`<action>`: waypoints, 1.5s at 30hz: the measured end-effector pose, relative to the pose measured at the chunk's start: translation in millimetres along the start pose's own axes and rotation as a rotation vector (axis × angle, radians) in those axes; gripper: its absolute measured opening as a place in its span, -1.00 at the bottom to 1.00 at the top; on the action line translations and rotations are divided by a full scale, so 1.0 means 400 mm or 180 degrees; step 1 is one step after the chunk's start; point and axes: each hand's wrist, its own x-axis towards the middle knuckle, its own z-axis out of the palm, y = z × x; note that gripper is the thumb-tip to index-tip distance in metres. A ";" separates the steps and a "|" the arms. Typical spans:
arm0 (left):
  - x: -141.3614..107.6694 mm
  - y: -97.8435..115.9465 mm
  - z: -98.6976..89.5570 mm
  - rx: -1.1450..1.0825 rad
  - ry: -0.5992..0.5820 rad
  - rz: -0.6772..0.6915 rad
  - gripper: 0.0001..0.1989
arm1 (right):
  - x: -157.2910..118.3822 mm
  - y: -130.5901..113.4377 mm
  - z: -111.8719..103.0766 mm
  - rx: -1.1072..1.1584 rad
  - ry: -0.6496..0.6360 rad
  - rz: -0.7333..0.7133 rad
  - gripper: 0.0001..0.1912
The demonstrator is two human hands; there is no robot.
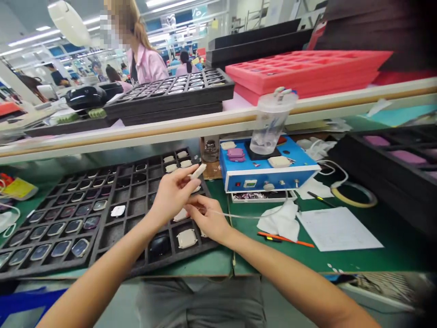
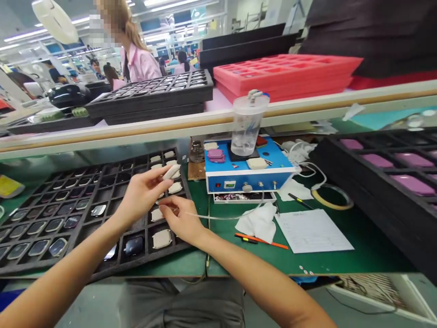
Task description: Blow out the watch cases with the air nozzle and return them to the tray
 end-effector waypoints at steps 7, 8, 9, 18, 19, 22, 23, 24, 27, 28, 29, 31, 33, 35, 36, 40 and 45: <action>0.175 0.002 0.153 0.0806 -0.0579 0.0699 -0.61 | 0.020 0.002 -0.006 0.0033 -0.0041 -0.0028 -0.84; 0.183 0.005 0.169 0.0894 -0.0659 0.0752 -0.61 | 0.022 0.001 -0.008 -0.0014 -0.0051 -0.0031 -0.85; 0.188 0.007 0.182 0.0990 -0.0726 0.0822 -0.61 | 0.024 -0.001 -0.009 -0.0073 -0.0063 -0.0024 -0.85; 0.208 -0.009 0.226 0.1308 -0.0833 0.1136 -0.64 | 0.026 0.005 -0.019 -0.0358 -0.0100 -0.0120 -0.81; 0.207 -0.013 0.229 0.1273 -0.0865 0.1119 -0.62 | 0.026 0.007 -0.020 -0.0340 -0.0093 -0.0107 -0.81; 0.200 -0.017 0.234 0.1168 -0.0941 0.1072 -0.57 | 0.025 0.013 -0.022 -0.0399 -0.0096 -0.0093 -0.80; 0.196 -0.015 0.230 0.1141 -0.0944 0.1071 -0.57 | 0.022 0.014 -0.023 -0.0414 -0.0117 -0.0088 -0.80; 0.190 -0.011 0.220 0.1125 -0.0940 0.1086 -0.56 | 0.019 0.014 -0.023 -0.0399 -0.0132 -0.0083 -0.79; 0.158 0.002 0.136 0.1147 -0.0791 0.1153 -0.55 | -0.001 0.011 -0.023 -0.0181 0.0008 -0.0024 -0.78; 0.139 0.003 0.089 0.1188 -0.0684 0.1115 -0.56 | -0.009 0.009 -0.022 -0.0092 0.0118 0.0028 -0.76; 0.114 0.001 0.037 0.1247 -0.0540 0.1014 -0.56 | -0.015 0.008 -0.022 -0.0018 0.0247 0.0093 -0.74; 0.040 -0.014 -0.074 0.1393 -0.0193 0.0613 -0.59 | -0.025 0.007 -0.023 0.0121 0.0433 0.0177 -0.70; -0.061 -0.041 -0.168 0.1526 0.0131 0.0064 -0.62 | -0.032 0.006 -0.024 0.0195 0.0509 0.0195 -0.69; -0.172 -0.078 -0.224 0.1594 0.0257 -0.0408 -0.68 | -0.036 0.004 -0.024 0.0201 0.0547 0.0162 -0.71; -0.224 -0.096 -0.234 0.1619 0.0227 -0.0538 -0.74 | -0.038 0.003 -0.024 0.0193 0.0578 0.0138 -0.71; -0.370 -0.130 -0.193 0.1608 0.0026 -0.0366 -0.84 | -0.043 0.002 -0.022 0.0160 0.0824 0.0018 -0.72; -0.421 -0.099 -0.125 0.1949 -0.0550 0.0006 -0.82 | -0.046 0.012 -0.023 0.0183 0.0953 -0.0063 -0.72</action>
